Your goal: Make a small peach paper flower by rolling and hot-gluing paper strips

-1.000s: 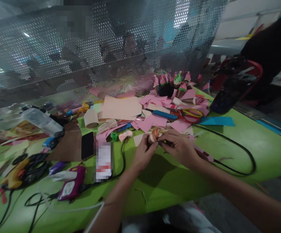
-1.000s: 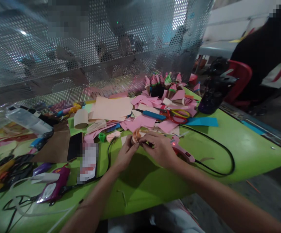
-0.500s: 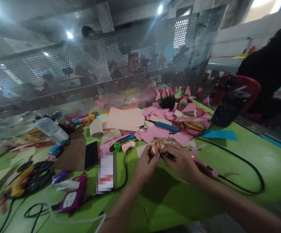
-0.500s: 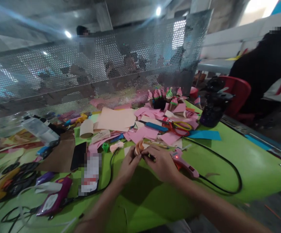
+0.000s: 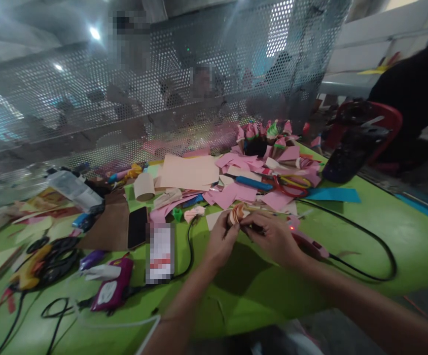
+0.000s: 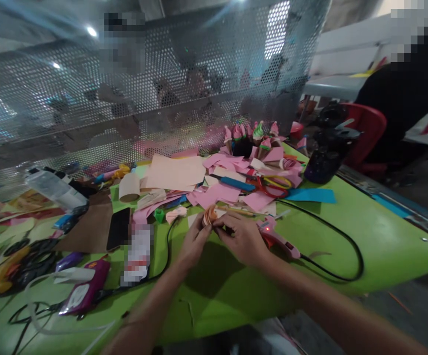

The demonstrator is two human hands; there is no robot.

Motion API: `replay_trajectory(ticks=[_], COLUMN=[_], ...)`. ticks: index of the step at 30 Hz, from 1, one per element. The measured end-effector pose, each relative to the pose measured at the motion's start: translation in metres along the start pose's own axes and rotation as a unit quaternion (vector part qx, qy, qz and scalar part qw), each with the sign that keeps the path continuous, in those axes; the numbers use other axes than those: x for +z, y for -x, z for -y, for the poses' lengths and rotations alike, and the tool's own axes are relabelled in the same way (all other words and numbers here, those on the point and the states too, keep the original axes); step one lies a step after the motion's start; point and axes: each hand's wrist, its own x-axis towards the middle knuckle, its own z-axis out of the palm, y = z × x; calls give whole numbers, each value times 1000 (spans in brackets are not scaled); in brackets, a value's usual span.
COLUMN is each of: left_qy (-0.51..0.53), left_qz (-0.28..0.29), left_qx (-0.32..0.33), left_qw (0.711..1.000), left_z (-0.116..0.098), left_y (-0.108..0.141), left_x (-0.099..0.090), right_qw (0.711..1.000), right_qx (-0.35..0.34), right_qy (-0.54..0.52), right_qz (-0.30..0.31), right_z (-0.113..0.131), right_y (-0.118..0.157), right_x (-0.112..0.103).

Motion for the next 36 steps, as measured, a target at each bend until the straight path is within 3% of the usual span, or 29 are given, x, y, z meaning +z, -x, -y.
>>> replay_trajectory(ticks=[27,36], left_qy=[-29,29], left_qz=[-16,8], left_qx=[-1,-30], left_qw=[999,999], left_z=[-10,-5], left_y=[3,0], left_x=[2,1], right_qw=[999,999], right_qx=[-20,-12], right_qy=[27,30], right_qz=[11,-12], right_z=[-1,-3], right_y=[0,0], right_x=[1,0])
